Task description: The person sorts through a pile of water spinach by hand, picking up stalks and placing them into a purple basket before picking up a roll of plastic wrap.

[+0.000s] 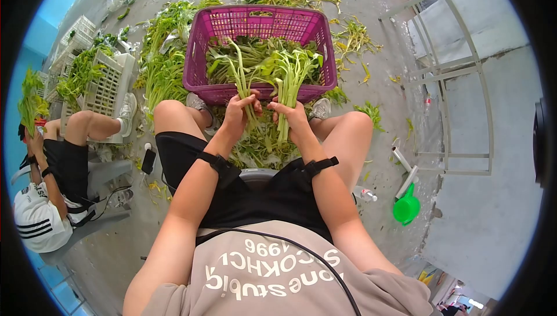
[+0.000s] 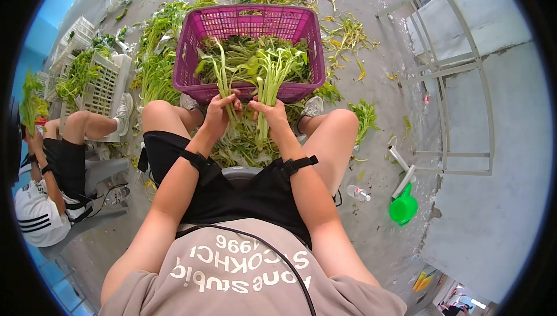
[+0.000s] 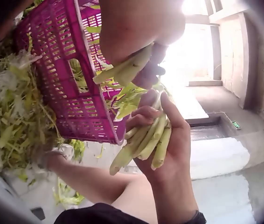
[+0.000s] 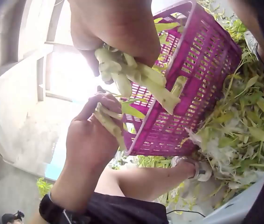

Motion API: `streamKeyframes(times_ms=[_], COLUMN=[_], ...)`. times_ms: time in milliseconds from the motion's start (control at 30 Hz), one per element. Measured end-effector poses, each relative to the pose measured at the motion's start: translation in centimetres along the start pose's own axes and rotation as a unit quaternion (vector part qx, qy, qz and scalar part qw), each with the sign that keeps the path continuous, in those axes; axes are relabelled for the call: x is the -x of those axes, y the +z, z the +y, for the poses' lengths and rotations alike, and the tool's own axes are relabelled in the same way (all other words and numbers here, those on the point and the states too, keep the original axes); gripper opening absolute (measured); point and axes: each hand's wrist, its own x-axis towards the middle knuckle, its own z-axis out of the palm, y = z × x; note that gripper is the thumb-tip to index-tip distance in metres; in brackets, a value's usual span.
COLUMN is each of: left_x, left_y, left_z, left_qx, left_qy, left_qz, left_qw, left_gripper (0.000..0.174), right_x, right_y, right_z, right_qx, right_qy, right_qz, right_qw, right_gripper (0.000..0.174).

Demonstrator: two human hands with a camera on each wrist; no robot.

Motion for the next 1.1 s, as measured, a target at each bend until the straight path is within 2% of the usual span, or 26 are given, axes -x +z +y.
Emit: streamKeyframes(times_ms=[100, 300, 500, 600, 733, 800, 833, 900, 933, 1000, 1100], left_x=[0.6, 0.1, 0.3, 0.5, 0.7, 0.8, 0.8, 0.9, 0.9, 0.8, 0.8], left_y=[1.3, -0.6, 0.1, 0.2, 0.4, 0.5, 0.8, 0.9, 0.8, 0.7, 0.4], left_z=[0.4, -0.2, -0.6, -0.5, -0.2, -0.2, -0.3, -0.4, -0.6, -0.7, -0.8], left_qx=[-0.016, -0.013, -0.102, -0.106, -0.105, -0.115, -0.143, -0.170, -0.179, -0.189, -0.214], left_qy=[0.016, -0.006, -0.014, 0.003, 0.002, 0.001, 0.004, 0.007, 0.005, 0.003, -0.012], left_qz=[-0.001, -0.020, 0.030, 0.026, 0.017, 0.025, 0.031, 0.037, 0.030, 0.022, -0.017], left_qw=[1.000, 1.000, 0.994, 0.994, 0.994, 0.993, 0.989, 0.985, 0.983, 0.982, 0.977], left_gripper=[0.010, 0.022, 0.023, 0.024, 0.024, 0.025, 0.023, 0.022, 0.023, 0.024, 0.028], right_x=[-0.2, 0.1, 0.0, 0.0, 0.0, -0.1, -0.1, 0.0, 0.0, -0.3, -1.1], right_y=[0.0, 0.3, 0.4, 0.5, 0.4, 0.2, 0.2, 0.1, 0.1, -0.2, -1.0], right_z=[0.3, 0.2, 1.0, 1.1, 0.7, 0.7, 0.6, 0.4, 0.4, 0.3, 0.7], right_qx=[-0.006, -0.031, 0.028, 0.049, 0.028, -0.054, -0.054, -0.136, -0.136, -0.222, -0.248], right_qy=[-0.011, -0.006, -0.018, -0.043, -0.026, -0.015, -0.015, -0.006, -0.006, -0.048, -0.099], right_qz=[-0.003, -0.053, -0.072, -0.059, -0.040, -0.029, -0.029, 0.028, 0.028, 0.044, 0.057], right_qw=[1.000, 0.998, 0.997, 0.996, 0.998, 0.998, 0.998, 0.990, 0.990, 0.973, 0.962], right_gripper=[0.027, 0.029, 0.038, 0.039, 0.035, 0.036, 0.036, 0.029, 0.029, 0.025, 0.019])
